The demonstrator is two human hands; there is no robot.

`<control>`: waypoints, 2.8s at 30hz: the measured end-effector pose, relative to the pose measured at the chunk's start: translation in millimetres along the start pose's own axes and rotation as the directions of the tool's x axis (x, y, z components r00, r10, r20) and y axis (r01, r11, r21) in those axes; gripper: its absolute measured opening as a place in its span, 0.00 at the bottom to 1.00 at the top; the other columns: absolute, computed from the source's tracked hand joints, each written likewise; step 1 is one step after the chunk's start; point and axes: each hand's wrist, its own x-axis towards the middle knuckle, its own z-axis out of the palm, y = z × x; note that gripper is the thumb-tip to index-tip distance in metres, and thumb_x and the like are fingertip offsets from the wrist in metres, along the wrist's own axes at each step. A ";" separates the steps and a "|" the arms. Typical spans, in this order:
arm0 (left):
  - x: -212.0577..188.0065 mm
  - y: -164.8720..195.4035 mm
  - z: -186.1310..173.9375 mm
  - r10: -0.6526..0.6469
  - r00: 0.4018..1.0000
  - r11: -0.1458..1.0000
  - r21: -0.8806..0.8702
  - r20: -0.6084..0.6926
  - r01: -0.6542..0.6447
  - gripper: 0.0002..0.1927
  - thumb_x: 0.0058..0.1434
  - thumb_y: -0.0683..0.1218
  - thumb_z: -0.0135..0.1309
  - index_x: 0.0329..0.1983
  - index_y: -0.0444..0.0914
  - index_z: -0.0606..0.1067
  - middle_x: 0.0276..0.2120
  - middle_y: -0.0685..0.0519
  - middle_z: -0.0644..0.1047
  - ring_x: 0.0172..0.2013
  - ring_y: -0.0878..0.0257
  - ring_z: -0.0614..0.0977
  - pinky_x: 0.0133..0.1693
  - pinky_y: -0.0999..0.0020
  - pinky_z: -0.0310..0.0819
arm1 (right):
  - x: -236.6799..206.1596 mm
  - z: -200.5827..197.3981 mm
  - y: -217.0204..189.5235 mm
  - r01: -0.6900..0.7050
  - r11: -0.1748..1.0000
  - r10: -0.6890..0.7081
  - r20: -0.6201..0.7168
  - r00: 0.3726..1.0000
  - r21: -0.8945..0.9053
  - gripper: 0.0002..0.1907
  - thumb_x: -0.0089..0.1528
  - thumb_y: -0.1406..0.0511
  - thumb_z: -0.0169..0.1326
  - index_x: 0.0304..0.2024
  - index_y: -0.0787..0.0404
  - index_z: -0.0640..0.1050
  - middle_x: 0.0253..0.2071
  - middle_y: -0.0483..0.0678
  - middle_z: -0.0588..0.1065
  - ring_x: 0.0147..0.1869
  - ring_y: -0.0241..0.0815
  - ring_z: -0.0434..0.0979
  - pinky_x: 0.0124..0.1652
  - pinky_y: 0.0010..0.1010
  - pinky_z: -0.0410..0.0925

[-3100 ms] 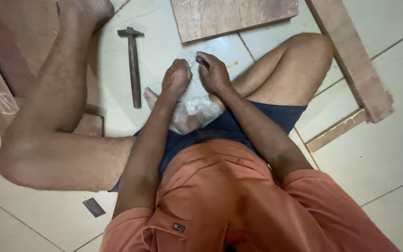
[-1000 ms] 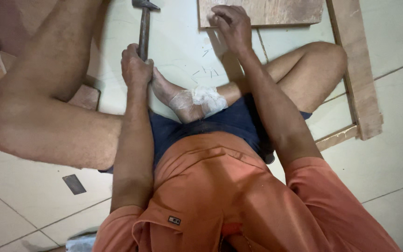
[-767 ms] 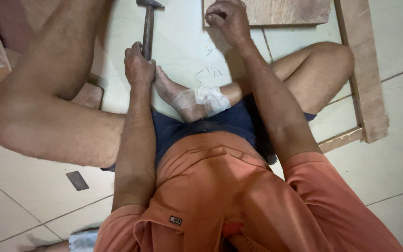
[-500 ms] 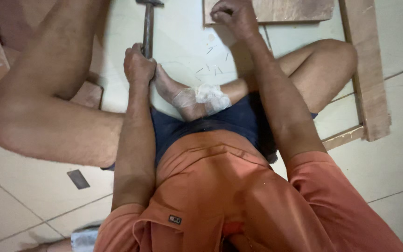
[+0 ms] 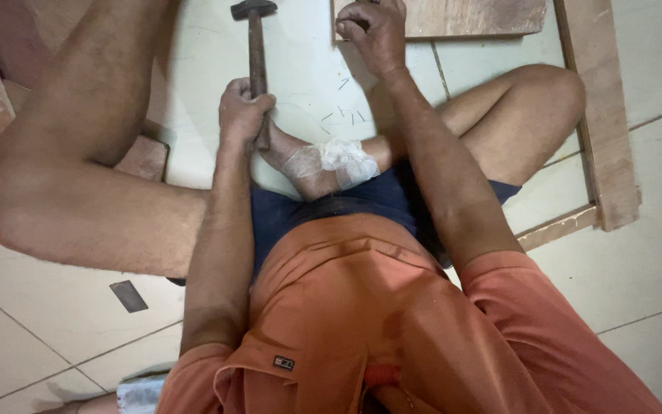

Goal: The person sits on the floor and uses a hammer to drive nails into a small wooden plank. They repeatedly pick up nails, position them on the wood, and strike them with the hammer to secure the plank.

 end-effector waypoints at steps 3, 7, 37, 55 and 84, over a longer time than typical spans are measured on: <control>-1.0 -1.1 4.0 -0.014 1.000 0.999 -0.036 0.008 0.014 0.25 0.51 0.45 0.65 0.50 0.29 0.75 0.40 0.46 0.82 0.39 0.59 0.84 0.43 0.68 0.80 | -2.2 4.3 0.3 0.004 1.000 -0.005 -0.025 1.000 -0.029 0.06 0.58 0.64 0.73 0.34 0.50 0.86 0.36 0.38 0.81 0.49 0.40 0.73 0.56 0.40 0.60; -1.8 0.9 5.8 -0.010 1.000 1.000 0.005 -0.001 0.010 0.25 0.53 0.44 0.67 0.52 0.29 0.76 0.40 0.47 0.82 0.38 0.62 0.84 0.42 0.70 0.78 | -2.4 5.8 1.4 0.057 0.996 -0.060 -0.049 0.997 -0.066 0.07 0.58 0.64 0.73 0.36 0.48 0.86 0.37 0.37 0.81 0.49 0.36 0.76 0.59 0.39 0.60; -81.8 57.5 13.7 0.092 0.939 0.992 0.056 0.331 -0.117 0.25 0.57 0.43 0.52 0.60 0.36 0.74 0.30 0.45 0.81 0.41 0.49 0.84 0.78 0.52 0.28 | -5.9 11.4 10.4 0.073 0.963 -0.095 -0.072 0.993 -0.258 0.35 0.60 0.63 0.71 0.67 0.43 0.72 0.40 0.42 0.77 0.51 0.44 0.76 0.66 0.44 0.61; -80.5 74.0 33.9 -0.079 0.932 0.996 0.059 0.353 0.062 0.27 0.69 0.57 0.45 0.65 0.37 0.70 0.22 0.54 0.74 0.23 0.60 0.76 0.43 0.47 0.71 | -6.5 6.1 1.1 0.069 0.980 -0.083 -0.069 0.994 -0.186 0.43 0.60 0.68 0.70 0.73 0.44 0.64 0.43 0.41 0.80 0.54 0.42 0.78 0.71 0.43 0.58; -95.9 85.7 13.1 0.521 0.827 0.824 0.127 0.210 -0.552 0.28 0.73 0.55 0.45 0.69 0.34 0.65 0.51 0.37 0.79 0.51 0.44 0.80 0.58 0.49 0.66 | -10.2 -15.0 -6.0 0.015 0.839 0.186 0.313 0.932 -0.544 0.53 0.65 0.44 0.60 0.78 0.66 0.51 0.81 0.59 0.46 0.84 0.54 0.37 0.76 0.52 0.34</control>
